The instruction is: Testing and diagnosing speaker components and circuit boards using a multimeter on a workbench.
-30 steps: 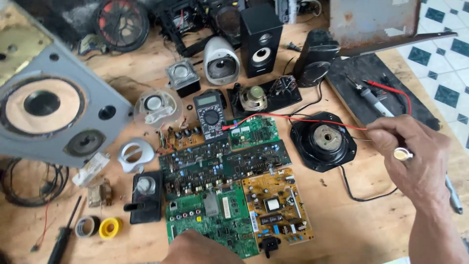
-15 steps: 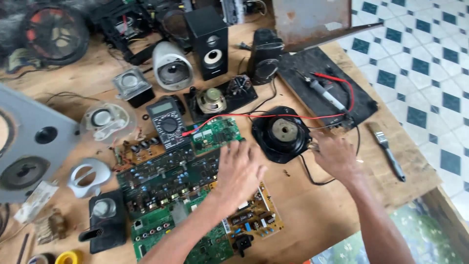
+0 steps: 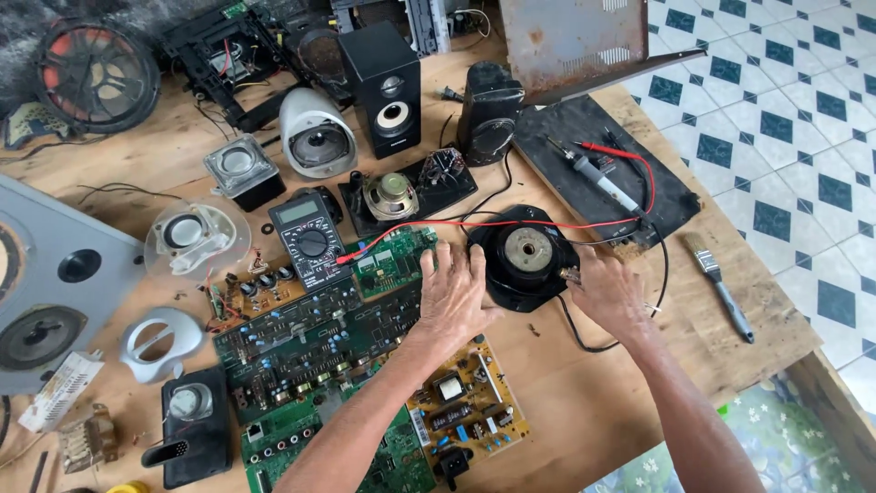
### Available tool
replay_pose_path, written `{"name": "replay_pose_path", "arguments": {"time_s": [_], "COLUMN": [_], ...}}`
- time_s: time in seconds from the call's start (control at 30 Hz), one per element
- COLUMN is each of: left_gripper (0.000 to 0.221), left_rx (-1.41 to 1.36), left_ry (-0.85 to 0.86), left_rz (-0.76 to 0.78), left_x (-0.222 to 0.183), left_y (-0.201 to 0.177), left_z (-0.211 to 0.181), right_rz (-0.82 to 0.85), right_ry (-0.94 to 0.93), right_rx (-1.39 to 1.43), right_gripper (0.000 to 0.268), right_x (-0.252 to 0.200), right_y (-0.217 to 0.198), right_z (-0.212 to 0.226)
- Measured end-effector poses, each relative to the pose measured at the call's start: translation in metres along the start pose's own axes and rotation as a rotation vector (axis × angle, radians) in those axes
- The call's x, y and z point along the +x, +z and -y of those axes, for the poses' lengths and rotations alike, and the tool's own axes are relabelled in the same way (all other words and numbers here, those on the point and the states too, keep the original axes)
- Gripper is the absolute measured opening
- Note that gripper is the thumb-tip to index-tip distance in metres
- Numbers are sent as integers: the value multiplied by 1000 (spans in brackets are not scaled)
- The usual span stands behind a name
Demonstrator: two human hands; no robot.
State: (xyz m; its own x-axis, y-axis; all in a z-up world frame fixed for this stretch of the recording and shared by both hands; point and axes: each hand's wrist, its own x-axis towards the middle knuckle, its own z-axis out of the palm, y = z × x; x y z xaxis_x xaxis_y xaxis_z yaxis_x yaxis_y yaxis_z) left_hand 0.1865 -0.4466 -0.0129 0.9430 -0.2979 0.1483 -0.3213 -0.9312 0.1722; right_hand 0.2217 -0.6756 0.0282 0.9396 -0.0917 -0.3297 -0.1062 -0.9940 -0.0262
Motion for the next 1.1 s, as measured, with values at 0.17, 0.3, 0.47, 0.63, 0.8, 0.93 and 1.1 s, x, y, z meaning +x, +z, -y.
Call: {"name": "replay_pose_path", "arguments": {"time_s": [0.17,0.3,0.47,0.63,0.8,0.93,1.1], "left_gripper": [105,104,109,109,93,66,60], "left_rx": [-38,-76,-84,-63,-37,3,0], "left_ry": [1,2,15,35,72,154,184], "left_rz": [-4,-15,29,36,-5,-106,-236], "left_x": [5,7,9,8,-12,-53,-105], "left_y": [-3,-5,-7,-11,-63,-83,-109], "left_z": [-1,-2,1,2,-3,-11,-17], "right_rz": [-28,-42,-66,-170,-221,-360,-294], "right_ry": [-8,-20,-46,-87,-161,-417,-502], "right_rx": [-2,-2,-33,24,177,282,671], "right_gripper": [59,59,62,56,38,23,23], "right_x": [-2,-1,-10,-23,-48,-79,-108], "right_y": [6,13,19,6,13,2,-37], "right_z": [0,-6,-8,-4,-14,-6,14]}}
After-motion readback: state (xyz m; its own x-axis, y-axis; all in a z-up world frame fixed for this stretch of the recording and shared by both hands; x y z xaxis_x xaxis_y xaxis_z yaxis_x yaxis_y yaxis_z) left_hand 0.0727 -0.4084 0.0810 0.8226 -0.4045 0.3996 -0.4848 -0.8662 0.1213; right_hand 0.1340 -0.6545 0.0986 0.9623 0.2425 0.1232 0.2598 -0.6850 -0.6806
